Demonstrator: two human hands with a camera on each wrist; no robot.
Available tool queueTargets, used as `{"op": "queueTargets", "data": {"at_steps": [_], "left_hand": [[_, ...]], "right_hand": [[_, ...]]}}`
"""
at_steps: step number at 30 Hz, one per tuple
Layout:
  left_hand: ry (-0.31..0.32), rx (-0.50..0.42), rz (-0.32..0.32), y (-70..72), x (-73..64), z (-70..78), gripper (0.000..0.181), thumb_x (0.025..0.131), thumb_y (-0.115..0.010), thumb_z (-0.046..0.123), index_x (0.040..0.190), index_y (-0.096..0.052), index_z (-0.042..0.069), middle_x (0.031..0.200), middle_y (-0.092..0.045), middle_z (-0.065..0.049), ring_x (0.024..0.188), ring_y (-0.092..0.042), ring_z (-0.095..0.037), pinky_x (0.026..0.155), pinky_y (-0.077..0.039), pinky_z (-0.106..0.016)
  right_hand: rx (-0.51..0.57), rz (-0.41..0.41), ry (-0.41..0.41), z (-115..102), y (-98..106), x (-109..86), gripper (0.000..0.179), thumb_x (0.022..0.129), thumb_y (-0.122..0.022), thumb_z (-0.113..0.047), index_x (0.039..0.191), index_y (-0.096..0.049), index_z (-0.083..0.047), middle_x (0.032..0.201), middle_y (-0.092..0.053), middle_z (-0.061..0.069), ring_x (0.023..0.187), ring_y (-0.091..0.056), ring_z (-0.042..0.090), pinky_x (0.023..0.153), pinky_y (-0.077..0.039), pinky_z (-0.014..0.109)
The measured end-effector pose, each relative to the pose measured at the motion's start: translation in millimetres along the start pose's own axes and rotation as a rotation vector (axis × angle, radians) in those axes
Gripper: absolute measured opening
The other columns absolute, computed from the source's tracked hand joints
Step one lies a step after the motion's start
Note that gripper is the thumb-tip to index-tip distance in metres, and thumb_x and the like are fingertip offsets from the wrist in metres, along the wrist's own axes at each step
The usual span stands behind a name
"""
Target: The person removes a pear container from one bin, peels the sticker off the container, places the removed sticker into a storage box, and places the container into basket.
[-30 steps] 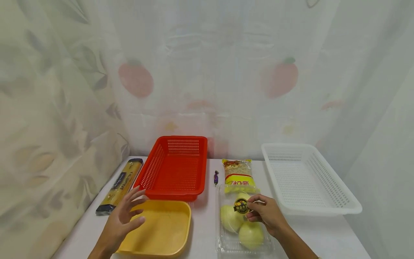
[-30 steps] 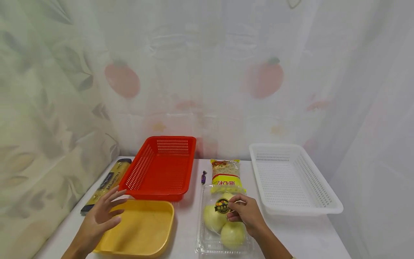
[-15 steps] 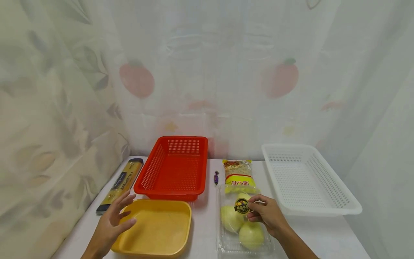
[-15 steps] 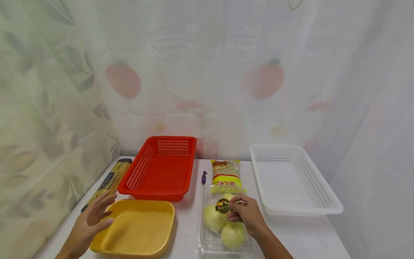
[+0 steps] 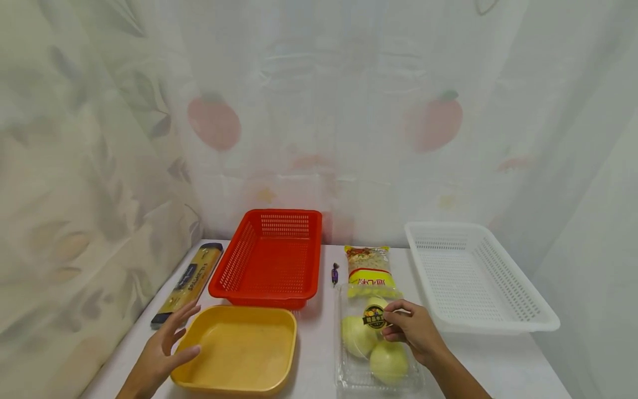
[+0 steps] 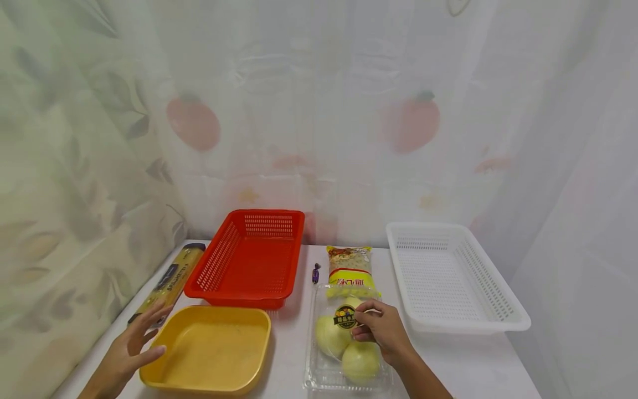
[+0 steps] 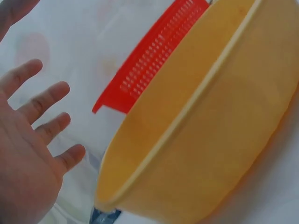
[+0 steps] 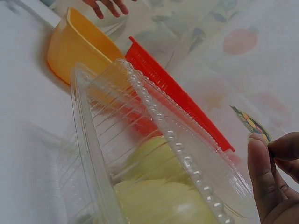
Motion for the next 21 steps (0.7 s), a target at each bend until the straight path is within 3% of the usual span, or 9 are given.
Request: {"op": "queueTargets", "data": {"at_steps": [5, 11, 15, 18, 21], "left_hand": [[0.002, 0.056, 0.005, 3.7, -4.7, -11.3, 0.073, 0.09, -0.069, 0.013, 0.151, -0.031, 0.022, 0.142, -0.043, 0.008, 0.121, -0.035, -0.003, 0.089, -0.038, -0.016], [0.063, 0.05, -0.008, 3.1, -8.0, -28.1, 0.072, 0.091, -0.069, 0.017, 0.152, -0.03, 0.02, 0.147, -0.04, -0.01, 0.121, -0.032, 0.008, 0.088, -0.042, -0.02], [0.129, 0.032, -0.015, 1.1, -10.1, -39.8, 0.072, 0.091, -0.068, 0.02, 0.152, -0.03, 0.015, 0.149, -0.036, -0.014, 0.128, -0.035, -0.012, 0.089, -0.043, -0.02], [0.155, 0.03, -0.02, -1.1, -11.7, -45.1, 0.073, 0.091, -0.069, 0.021, 0.152, -0.03, 0.012, 0.149, -0.034, -0.016, 0.13, -0.033, -0.032, 0.095, -0.045, -0.038], [0.177, 0.027, -0.019, -2.3, -12.9, -48.8, 0.074, 0.09, -0.069, 0.023, 0.151, -0.03, 0.009, 0.149, -0.033, -0.019, 0.13, -0.031, -0.039, 0.096, -0.039, -0.058]], "right_hand": [[-0.001, 0.001, -0.006, 0, 0, -0.4, 0.02, 0.088, -0.069, -0.005, 0.101, -0.059, 0.007, 0.08, -0.065, 0.015, 0.064, -0.067, 0.025, 0.059, -0.057, 0.035], [-0.003, 0.003, -0.006, 0, 0, -0.2, 0.021, 0.088, -0.069, -0.004, 0.102, -0.059, 0.008, 0.08, -0.065, 0.015, 0.064, -0.067, 0.025, 0.059, -0.057, 0.035], [-0.004, 0.008, -0.008, -1, 0, -0.6, 0.02, 0.088, -0.068, -0.004, 0.102, -0.059, 0.008, 0.08, -0.065, 0.016, 0.065, -0.067, 0.025, 0.059, -0.057, 0.035], [-0.004, 0.01, -0.011, -1, 1, -1.0, 0.02, 0.088, -0.068, -0.004, 0.102, -0.059, 0.008, 0.08, -0.065, 0.015, 0.065, -0.067, 0.025, 0.06, -0.057, 0.035], [-0.003, 0.011, -0.009, -1, 1, -0.9, 0.02, 0.088, -0.068, -0.004, 0.102, -0.059, 0.008, 0.08, -0.065, 0.015, 0.065, -0.067, 0.025, 0.06, -0.057, 0.036]]}}
Point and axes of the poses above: each hand's wrist, its own x-axis towards the middle knuckle, its own y-axis out of the back of the hand, z = x × y, the point moved 10 cm from there along x, towards the middle knuckle
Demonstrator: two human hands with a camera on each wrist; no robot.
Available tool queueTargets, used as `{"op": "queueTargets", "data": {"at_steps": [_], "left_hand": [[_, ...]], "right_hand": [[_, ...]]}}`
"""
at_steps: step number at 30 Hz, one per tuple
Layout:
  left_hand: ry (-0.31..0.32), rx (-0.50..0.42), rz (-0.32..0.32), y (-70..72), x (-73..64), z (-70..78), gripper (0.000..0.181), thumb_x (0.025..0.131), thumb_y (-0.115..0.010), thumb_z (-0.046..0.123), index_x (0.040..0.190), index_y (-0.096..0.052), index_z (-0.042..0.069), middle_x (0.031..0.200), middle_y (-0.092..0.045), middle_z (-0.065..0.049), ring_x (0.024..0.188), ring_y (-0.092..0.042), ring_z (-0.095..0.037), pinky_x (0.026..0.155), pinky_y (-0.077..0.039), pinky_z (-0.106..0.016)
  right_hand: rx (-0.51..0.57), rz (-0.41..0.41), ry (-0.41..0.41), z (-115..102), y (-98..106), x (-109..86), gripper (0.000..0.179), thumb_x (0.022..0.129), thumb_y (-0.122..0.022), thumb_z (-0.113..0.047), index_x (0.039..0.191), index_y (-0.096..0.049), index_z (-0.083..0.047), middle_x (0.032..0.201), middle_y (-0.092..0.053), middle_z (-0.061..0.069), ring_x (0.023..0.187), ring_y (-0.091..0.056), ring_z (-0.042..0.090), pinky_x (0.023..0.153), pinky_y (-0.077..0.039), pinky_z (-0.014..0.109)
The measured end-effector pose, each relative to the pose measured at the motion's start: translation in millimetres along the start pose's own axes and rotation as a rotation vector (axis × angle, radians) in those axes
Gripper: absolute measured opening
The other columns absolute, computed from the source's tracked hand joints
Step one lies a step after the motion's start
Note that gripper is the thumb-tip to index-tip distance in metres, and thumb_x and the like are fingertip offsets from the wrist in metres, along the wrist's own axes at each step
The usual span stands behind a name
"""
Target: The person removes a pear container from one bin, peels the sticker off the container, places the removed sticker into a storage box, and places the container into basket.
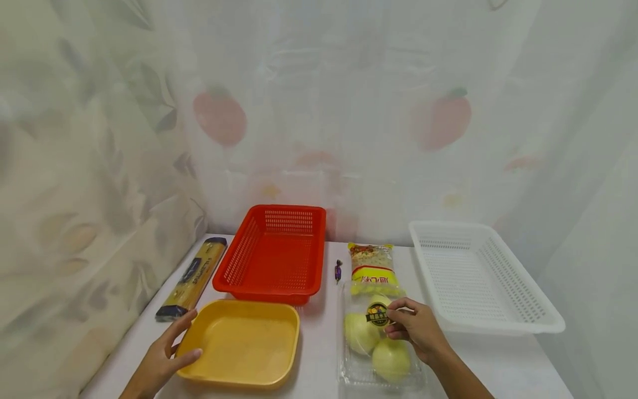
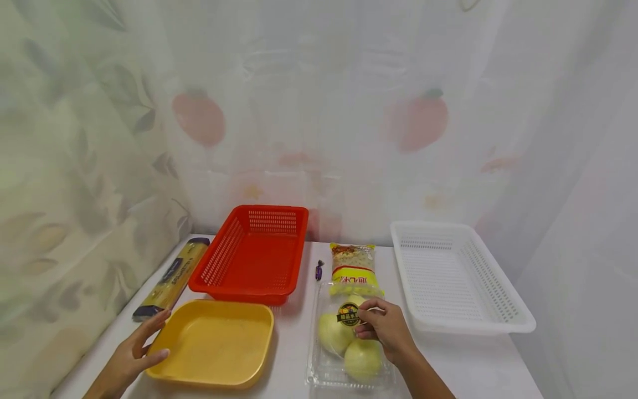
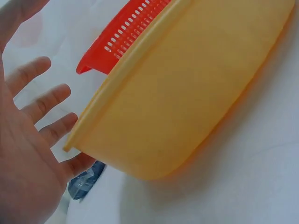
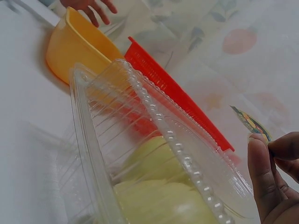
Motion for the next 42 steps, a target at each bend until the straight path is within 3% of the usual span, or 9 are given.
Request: {"op": "queueTargets", "data": {"at_steps": [6, 9, 11, 14, 16, 21, 25, 32, 42], "left_hand": [[0.036, 0.002, 0.001, -1.4, 0.2, -9.4, 0.077, 0.089, -0.07, 0.025, 0.152, -0.029, 0.01, 0.15, -0.031, -0.021, 0.13, -0.031, -0.04, 0.094, -0.038, -0.063], [0.016, 0.018, -0.01, -4.0, -1.5, -12.9, 0.078, 0.088, -0.071, 0.023, 0.152, -0.029, 0.01, 0.151, -0.029, -0.022, 0.129, -0.032, -0.033, 0.094, -0.038, -0.063], [-0.013, 0.04, -0.014, -6.2, -3.3, -14.5, 0.078, 0.087, -0.072, 0.021, 0.152, -0.029, 0.011, 0.151, -0.029, -0.022, 0.13, -0.032, -0.021, 0.094, -0.037, -0.065], [-0.065, 0.043, -0.021, -9.6, -5.6, -14.4, 0.079, 0.084, -0.074, 0.016, 0.15, -0.032, 0.01, 0.153, -0.025, -0.022, 0.133, -0.026, -0.015, 0.097, -0.028, -0.069], [-0.089, 0.04, -0.027, -11.8, -6.0, -14.7, 0.08, 0.082, -0.075, 0.015, 0.15, -0.033, 0.009, 0.154, -0.021, -0.022, 0.137, -0.021, -0.023, 0.097, -0.022, -0.072], [-0.053, 0.099, -0.054, -18.1, -4.3, -20.1, 0.086, 0.079, -0.078, 0.022, 0.15, -0.031, 0.009, 0.157, -0.012, -0.022, 0.135, -0.015, -0.052, 0.097, -0.015, -0.075], [-0.027, 0.168, -0.078, -21.9, -3.5, -20.6, 0.09, 0.079, -0.079, 0.03, 0.151, -0.03, 0.009, 0.157, -0.008, -0.023, 0.135, -0.013, -0.055, 0.095, -0.017, -0.076], [-0.095, 0.233, -0.07, -22.1, -3.7, -14.7, 0.09, 0.076, -0.081, 0.031, 0.148, -0.034, 0.002, 0.155, -0.013, -0.027, 0.132, -0.018, -0.057, 0.092, -0.021, -0.077], [-0.049, 0.267, -0.097, -26.8, -5.5, -25.9, 0.094, 0.077, -0.08, 0.036, 0.149, -0.031, 0.002, 0.156, -0.011, -0.026, 0.132, -0.018, -0.057, 0.094, -0.019, -0.076]], "right_hand": [[0.001, 0.003, 0.012, -1, 1, 1.1, 0.021, 0.088, -0.069, -0.005, 0.101, -0.059, 0.008, 0.081, -0.065, 0.014, 0.065, -0.067, 0.025, 0.06, -0.057, 0.036], [-0.003, 0.007, 0.011, -1, 2, 0.7, 0.021, 0.087, -0.07, -0.004, 0.101, -0.059, 0.008, 0.081, -0.065, 0.015, 0.065, -0.068, 0.025, 0.061, -0.057, 0.035], [0.001, 0.015, 0.004, -1, 3, 0.4, 0.021, 0.087, -0.07, -0.004, 0.101, -0.059, 0.007, 0.08, -0.065, 0.015, 0.065, -0.068, 0.025, 0.061, -0.057, 0.035], [0.003, 0.024, -0.001, 0, 3, -0.2, 0.022, 0.086, -0.071, -0.004, 0.101, -0.059, 0.007, 0.08, -0.065, 0.015, 0.064, -0.068, 0.025, 0.061, -0.057, 0.035], [0.002, 0.022, 0.004, -1, 3, -0.5, 0.022, 0.087, -0.07, -0.004, 0.101, -0.059, 0.007, 0.079, -0.065, 0.015, 0.064, -0.068, 0.025, 0.061, -0.057, 0.035], [0.002, 0.025, 0.01, -1, 2, 0.0, 0.021, 0.087, -0.07, -0.004, 0.101, -0.059, 0.008, 0.079, -0.064, 0.015, 0.064, -0.068, 0.025, 0.06, -0.057, 0.035], [0.004, 0.038, 0.006, -1, 3, 1.3, 0.02, 0.087, -0.069, -0.003, 0.1, -0.059, 0.007, 0.079, -0.064, 0.015, 0.063, -0.067, 0.025, 0.06, -0.057, 0.035], [0.009, 0.033, 0.0, -1, 3, 1.8, 0.019, 0.087, -0.069, -0.003, 0.1, -0.059, 0.007, 0.079, -0.064, 0.016, 0.064, -0.067, 0.025, 0.06, -0.057, 0.036], [-0.02, 0.003, -0.018, -2, -1, 1.2, 0.019, 0.087, -0.069, -0.004, 0.1, -0.059, 0.006, 0.079, -0.065, 0.015, 0.065, -0.067, 0.025, 0.061, -0.057, 0.036]]}}
Point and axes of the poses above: each hand's wrist, its own x-axis towards the middle knuckle, its own y-axis out of the back of the hand, z = x × y, the point moved 10 cm from there along x, towards the middle knuckle
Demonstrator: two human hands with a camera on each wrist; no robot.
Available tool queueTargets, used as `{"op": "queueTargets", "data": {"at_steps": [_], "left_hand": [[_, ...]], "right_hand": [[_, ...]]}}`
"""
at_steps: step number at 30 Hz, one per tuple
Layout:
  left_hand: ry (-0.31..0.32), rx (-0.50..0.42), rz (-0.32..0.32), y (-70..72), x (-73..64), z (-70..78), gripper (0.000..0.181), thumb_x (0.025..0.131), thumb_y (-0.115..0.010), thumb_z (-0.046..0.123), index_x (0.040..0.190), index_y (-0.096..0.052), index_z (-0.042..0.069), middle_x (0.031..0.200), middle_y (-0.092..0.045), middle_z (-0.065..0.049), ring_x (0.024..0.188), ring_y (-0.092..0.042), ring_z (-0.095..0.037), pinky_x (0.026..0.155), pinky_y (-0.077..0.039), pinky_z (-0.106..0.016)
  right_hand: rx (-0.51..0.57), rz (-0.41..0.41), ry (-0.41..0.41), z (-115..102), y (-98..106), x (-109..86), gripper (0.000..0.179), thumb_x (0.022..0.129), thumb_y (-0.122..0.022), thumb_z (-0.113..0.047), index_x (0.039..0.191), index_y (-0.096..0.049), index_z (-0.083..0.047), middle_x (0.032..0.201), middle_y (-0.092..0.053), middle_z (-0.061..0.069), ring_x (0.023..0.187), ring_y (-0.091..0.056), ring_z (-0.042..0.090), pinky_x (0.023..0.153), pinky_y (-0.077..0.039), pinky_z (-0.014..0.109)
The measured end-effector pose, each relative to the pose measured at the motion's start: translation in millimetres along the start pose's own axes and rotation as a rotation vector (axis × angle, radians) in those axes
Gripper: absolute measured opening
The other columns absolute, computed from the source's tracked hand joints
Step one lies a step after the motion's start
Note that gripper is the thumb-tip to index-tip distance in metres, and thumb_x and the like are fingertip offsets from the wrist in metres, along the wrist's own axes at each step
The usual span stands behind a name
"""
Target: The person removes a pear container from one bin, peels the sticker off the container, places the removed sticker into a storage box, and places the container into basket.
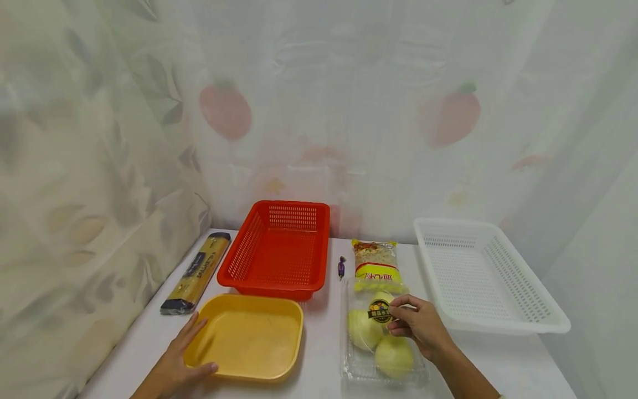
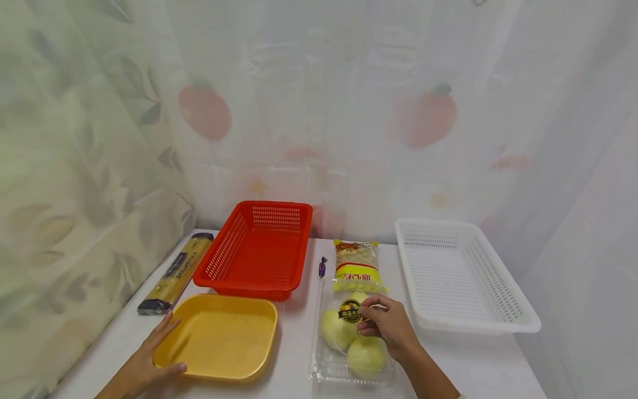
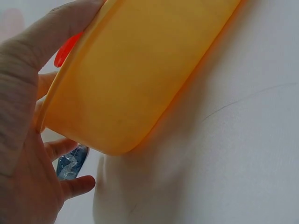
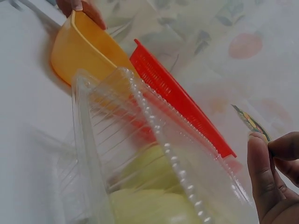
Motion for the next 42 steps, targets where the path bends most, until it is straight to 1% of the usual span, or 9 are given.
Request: {"op": "queueTargets", "data": {"at_steps": [3, 5, 9, 11, 17, 22, 30, 36, 42], "left_hand": [[-0.011, 0.006, 0.009, 0.0, -0.5, 0.3, 0.094, 0.076, -0.081, 0.036, 0.149, -0.032, 0.001, 0.155, -0.012, -0.026, 0.132, -0.018, -0.058, 0.094, -0.019, -0.076], [-0.019, 0.0, 0.02, 0.4, -0.8, 1.1, 0.095, 0.075, -0.082, 0.035, 0.148, -0.032, 0.001, 0.155, -0.012, -0.027, 0.132, -0.018, -0.057, 0.094, -0.019, -0.076], [-0.067, -0.005, 0.059, 2.7, -1.4, 6.3, 0.095, 0.072, -0.084, 0.033, 0.146, -0.035, -0.001, 0.153, -0.016, -0.029, 0.131, -0.02, -0.058, 0.094, -0.021, -0.075], [-0.07, -0.006, 0.064, 2.7, -1.0, 7.0, 0.096, 0.071, -0.084, 0.033, 0.146, -0.035, -0.001, 0.153, -0.016, -0.029, 0.131, -0.019, -0.057, 0.095, -0.021, -0.074], [-0.033, -0.021, 0.047, 0.9, 1.4, 4.2, 0.098, 0.072, -0.084, 0.034, 0.147, -0.033, -0.001, 0.154, -0.014, -0.027, 0.132, -0.017, -0.056, 0.097, -0.019, -0.074], [-0.007, -0.022, 0.03, 0.6, 2.1, 2.7, 0.099, 0.073, -0.083, 0.034, 0.148, -0.03, -0.003, 0.154, -0.012, -0.027, 0.133, -0.017, -0.055, 0.097, -0.018, -0.074], [0.073, -0.006, -0.012, -1.2, 1.2, -2.2, 0.102, 0.076, -0.08, 0.039, 0.15, -0.024, -0.004, 0.155, -0.009, -0.026, 0.135, -0.015, -0.053, 0.1, -0.018, -0.071], [0.111, -0.011, -0.03, -3.1, -0.6, -4.8, 0.107, 0.076, -0.08, 0.04, 0.15, -0.018, -0.006, 0.156, -0.008, -0.026, 0.136, -0.014, -0.052, 0.102, -0.018, -0.068], [0.181, -0.025, -0.072, -6.5, -1.7, -10.5, 0.111, 0.077, -0.078, 0.045, 0.152, -0.011, -0.003, 0.157, -0.003, -0.023, 0.137, -0.011, -0.049, 0.103, -0.015, -0.067]], "right_hand": [[-0.012, -0.033, 0.012, -7, -6, -0.2, 0.02, 0.088, -0.068, -0.005, 0.101, -0.059, 0.006, 0.078, -0.065, 0.014, 0.064, -0.067, 0.024, 0.061, -0.057, 0.035], [-0.012, -0.04, 0.011, -11, -10, -0.5, 0.021, 0.088, -0.068, -0.005, 0.102, -0.058, 0.007, 0.078, -0.065, 0.014, 0.063, -0.067, 0.024, 0.061, -0.057, 0.034], [-0.019, -0.048, 0.012, -18, -16, -0.3, 0.022, 0.087, -0.069, -0.005, 0.102, -0.057, 0.007, 0.077, -0.065, 0.015, 0.063, -0.067, 0.025, 0.06, -0.057, 0.035], [-0.021, -0.054, 0.012, -21, -19, 0.1, 0.021, 0.088, -0.069, -0.005, 0.101, -0.057, 0.007, 0.077, -0.065, 0.015, 0.064, -0.067, 0.025, 0.061, -0.057, 0.035], [-0.008, -0.088, 0.027, -31, -33, 1.0, 0.015, 0.089, -0.065, -0.003, 0.099, -0.058, 0.006, 0.076, -0.065, 0.016, 0.064, -0.067, 0.024, 0.06, -0.057, 0.034], [0.001, -0.122, 0.021, -39, -48, 0.0, 0.004, 0.09, -0.063, -0.001, 0.092, -0.06, -0.001, 0.073, -0.065, 0.016, 0.062, -0.067, 0.023, 0.06, -0.057, 0.034], [-0.024, -0.164, 0.044, -55, -74, -3.0, 0.019, 0.086, -0.069, -0.004, 0.098, -0.057, 0.006, 0.075, -0.065, 0.017, 0.062, -0.066, 0.023, 0.062, -0.057, 0.036], [-0.03, -0.179, 0.055, -61, -89, -4.7, 0.017, 0.086, -0.067, -0.001, 0.097, -0.058, 0.008, 0.076, -0.065, 0.019, 0.06, -0.066, 0.023, 0.062, -0.057, 0.036], [-0.036, -0.198, 0.063, -66, -102, -6.8, 0.016, 0.087, -0.066, -0.001, 0.098, -0.058, 0.008, 0.079, -0.066, 0.021, 0.06, -0.066, 0.022, 0.062, -0.057, 0.036]]}}
Point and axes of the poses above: each hand's wrist, its own x-axis towards the middle knuckle, its own y-axis out of the back of the hand, z = x × y, the point moved 10 cm from there along x, towards the middle knuckle
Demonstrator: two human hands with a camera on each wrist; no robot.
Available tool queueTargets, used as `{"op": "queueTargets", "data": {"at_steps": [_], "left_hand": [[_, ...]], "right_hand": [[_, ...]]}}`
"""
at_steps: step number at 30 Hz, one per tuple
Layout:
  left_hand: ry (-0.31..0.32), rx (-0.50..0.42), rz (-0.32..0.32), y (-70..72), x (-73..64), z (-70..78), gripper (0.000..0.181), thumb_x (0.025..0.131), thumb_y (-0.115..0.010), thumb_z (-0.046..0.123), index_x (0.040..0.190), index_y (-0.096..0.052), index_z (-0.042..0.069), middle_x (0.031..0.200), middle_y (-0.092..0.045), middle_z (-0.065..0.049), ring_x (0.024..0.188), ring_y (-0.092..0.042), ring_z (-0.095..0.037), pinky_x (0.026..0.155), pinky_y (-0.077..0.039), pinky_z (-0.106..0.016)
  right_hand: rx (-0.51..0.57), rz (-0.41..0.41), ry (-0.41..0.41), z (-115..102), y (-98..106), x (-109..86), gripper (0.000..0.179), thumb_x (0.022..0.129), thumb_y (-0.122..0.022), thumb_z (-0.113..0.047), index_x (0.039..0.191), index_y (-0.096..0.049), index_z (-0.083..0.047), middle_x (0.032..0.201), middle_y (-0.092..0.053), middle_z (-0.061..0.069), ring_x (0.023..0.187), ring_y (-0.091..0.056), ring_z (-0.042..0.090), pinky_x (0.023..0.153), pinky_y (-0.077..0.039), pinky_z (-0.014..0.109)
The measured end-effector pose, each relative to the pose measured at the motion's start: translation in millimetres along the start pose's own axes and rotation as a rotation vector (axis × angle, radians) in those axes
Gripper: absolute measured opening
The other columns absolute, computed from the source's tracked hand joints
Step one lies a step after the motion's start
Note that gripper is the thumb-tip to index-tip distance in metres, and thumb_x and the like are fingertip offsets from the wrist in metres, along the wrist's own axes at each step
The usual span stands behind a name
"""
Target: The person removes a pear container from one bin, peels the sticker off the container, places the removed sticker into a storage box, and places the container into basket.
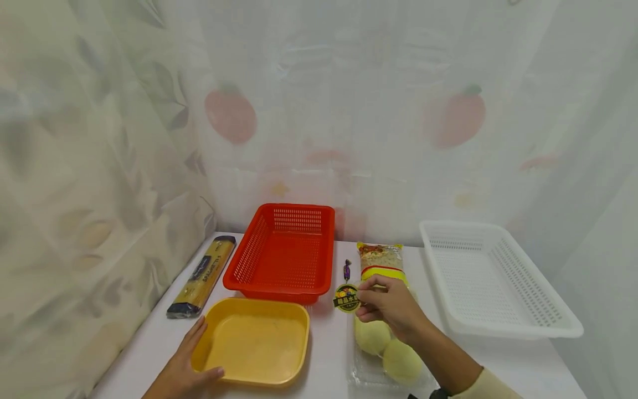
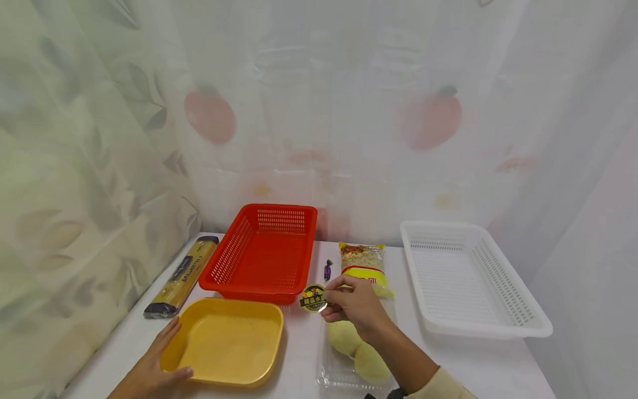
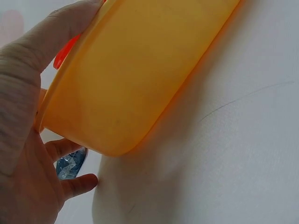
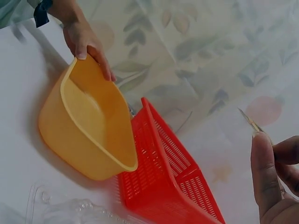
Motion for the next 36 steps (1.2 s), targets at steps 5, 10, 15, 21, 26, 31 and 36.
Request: {"op": "queueTargets", "data": {"at_steps": [5, 10, 15, 21, 26, 31, 36], "left_hand": [[0.008, 0.007, -0.007, -0.1, -1.3, -1.3, 0.112, 0.077, -0.077, 0.047, 0.153, -0.01, -0.002, 0.157, -0.004, -0.023, 0.137, -0.014, -0.048, 0.103, -0.017, -0.067], [-0.032, 0.012, 0.017, 3.1, -1.6, 1.3, 0.111, 0.077, -0.078, 0.045, 0.152, -0.011, -0.003, 0.156, -0.006, -0.024, 0.136, -0.015, -0.048, 0.103, -0.017, -0.067], [-0.036, 0.009, 0.017, 2.2, -0.2, 0.2, 0.112, 0.076, -0.079, 0.044, 0.152, -0.011, -0.003, 0.156, -0.005, -0.024, 0.137, -0.014, -0.048, 0.103, -0.016, -0.067], [0.069, 0.02, -0.035, -4.3, 3.0, -9.3, 0.116, 0.075, -0.076, 0.052, 0.154, -0.007, 0.001, 0.157, -0.001, -0.023, 0.137, -0.014, -0.047, 0.102, -0.019, -0.067], [0.045, 0.017, -0.018, -2.9, 2.5, -6.3, 0.116, 0.075, -0.077, 0.051, 0.153, -0.009, 0.0, 0.157, -0.002, -0.023, 0.137, -0.014, -0.047, 0.102, -0.019, -0.067], [0.014, 0.009, -0.01, -1.7, 1.5, -3.1, 0.114, 0.076, -0.077, 0.048, 0.153, -0.01, -0.001, 0.157, -0.003, -0.023, 0.137, -0.013, -0.047, 0.103, -0.017, -0.066], [0.063, 0.013, -0.034, -3.2, 2.4, -6.3, 0.115, 0.076, -0.077, 0.051, 0.153, -0.008, 0.0, 0.157, -0.001, -0.023, 0.137, -0.012, -0.048, 0.102, -0.019, -0.067]], "right_hand": [[0.018, -0.022, -0.001, -4, -13, 0.6, 0.019, 0.087, -0.067, -0.002, 0.099, -0.057, 0.008, 0.081, -0.066, 0.022, 0.061, -0.066, 0.023, 0.064, -0.058, 0.036], [0.04, -0.032, -0.016, -3, -29, 4.7, 0.019, 0.088, -0.067, -0.004, 0.1, -0.057, 0.008, 0.083, -0.066, 0.022, 0.062, -0.067, 0.023, 0.065, -0.057, 0.036], [0.055, -0.049, -0.026, 0, -47, 10.1, 0.018, 0.088, -0.067, -0.004, 0.1, -0.058, 0.007, 0.083, -0.066, 0.023, 0.061, -0.067, 0.022, 0.065, -0.057, 0.036], [0.085, -0.067, -0.03, 4, -63, 15.8, 0.017, 0.088, -0.066, -0.003, 0.099, -0.058, 0.007, 0.081, -0.066, 0.02, 0.061, -0.067, 0.021, 0.064, -0.057, 0.036], [0.114, -0.074, -0.034, 8, -76, 20.2, 0.014, 0.088, -0.065, -0.001, 0.098, -0.059, 0.008, 0.083, -0.067, 0.021, 0.059, -0.066, 0.021, 0.064, -0.057, 0.036], [0.116, -0.059, -0.043, 13, -88, 24.8, 0.013, 0.088, -0.065, -0.001, 0.097, -0.06, 0.006, 0.082, -0.067, 0.021, 0.06, -0.067, 0.022, 0.064, -0.057, 0.036], [0.114, -0.047, -0.052, 19, -99, 30.4, 0.012, 0.088, -0.066, -0.001, 0.097, -0.06, 0.005, 0.081, -0.067, 0.021, 0.062, -0.068, 0.023, 0.064, -0.057, 0.036]]}}
Point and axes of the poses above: each hand's wrist, its own x-axis towards the middle knuckle, its own y-axis out of the back of the hand, z = x × y, the point moved 10 cm from there along x, towards the middle knuckle
